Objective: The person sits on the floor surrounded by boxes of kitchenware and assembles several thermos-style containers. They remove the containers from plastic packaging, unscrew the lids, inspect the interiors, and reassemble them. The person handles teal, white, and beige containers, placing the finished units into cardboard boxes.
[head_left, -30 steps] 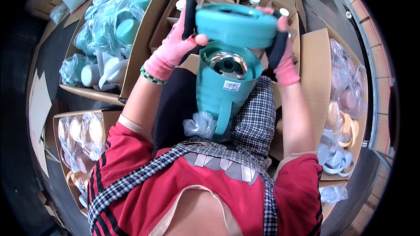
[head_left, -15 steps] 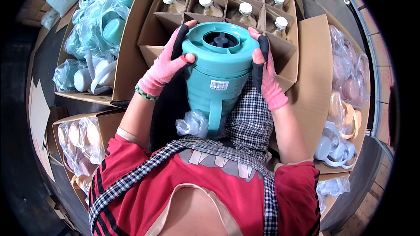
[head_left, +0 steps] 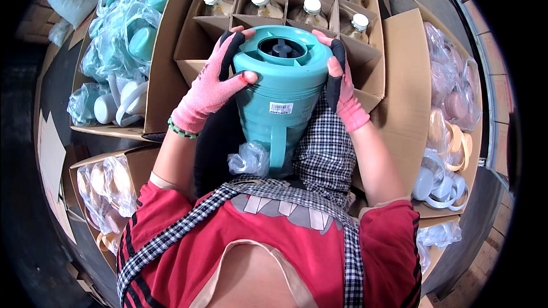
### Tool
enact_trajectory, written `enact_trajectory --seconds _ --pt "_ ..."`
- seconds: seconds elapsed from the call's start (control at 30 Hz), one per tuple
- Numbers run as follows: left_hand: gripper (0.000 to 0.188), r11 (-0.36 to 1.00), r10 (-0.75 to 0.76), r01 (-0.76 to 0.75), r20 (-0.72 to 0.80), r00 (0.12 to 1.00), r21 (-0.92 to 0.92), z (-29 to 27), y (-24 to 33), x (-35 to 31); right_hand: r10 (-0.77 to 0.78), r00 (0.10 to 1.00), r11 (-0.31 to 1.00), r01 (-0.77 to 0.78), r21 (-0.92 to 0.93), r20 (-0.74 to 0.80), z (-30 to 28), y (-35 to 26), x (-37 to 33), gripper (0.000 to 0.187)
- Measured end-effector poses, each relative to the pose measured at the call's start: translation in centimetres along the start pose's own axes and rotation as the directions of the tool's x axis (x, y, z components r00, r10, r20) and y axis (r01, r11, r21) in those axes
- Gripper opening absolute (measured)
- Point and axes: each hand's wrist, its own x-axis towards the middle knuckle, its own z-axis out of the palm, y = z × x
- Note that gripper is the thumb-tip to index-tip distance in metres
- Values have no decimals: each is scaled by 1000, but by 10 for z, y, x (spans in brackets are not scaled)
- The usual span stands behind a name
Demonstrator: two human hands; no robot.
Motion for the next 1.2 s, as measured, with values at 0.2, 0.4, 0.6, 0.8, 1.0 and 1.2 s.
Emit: enact_trajectory --seconds 0.2,0.4,0.6,0.8,1.0,1.2 --pt "84 884 -57 134 180 982 -449 -14 -31 2 17 999 932 -29 -361 -36 13 -36 -22 51" --pt "71 888 -67 75 34 997 -454 -3 -27 7 287 935 958 -286 34 -208 -14 -38 19 48" --pt "41 915 -217 100 -267 939 -391 26 -22 9 265 963 958 -259 126 -35 11 -23 20 34" --pt "37 960 0 119 -425 905 255 36 17 7 380 908 768 -416 487 176 3 0 20 39" --pt "45 980 -167 195 -416 894 25 26 1 6 354 935 893 -347 287 26 7 -15 31 47" --pt "35 969 -30 116 -360 932 220 28 7 1 215 977 955 -212 205 12 4 -6 26 43"
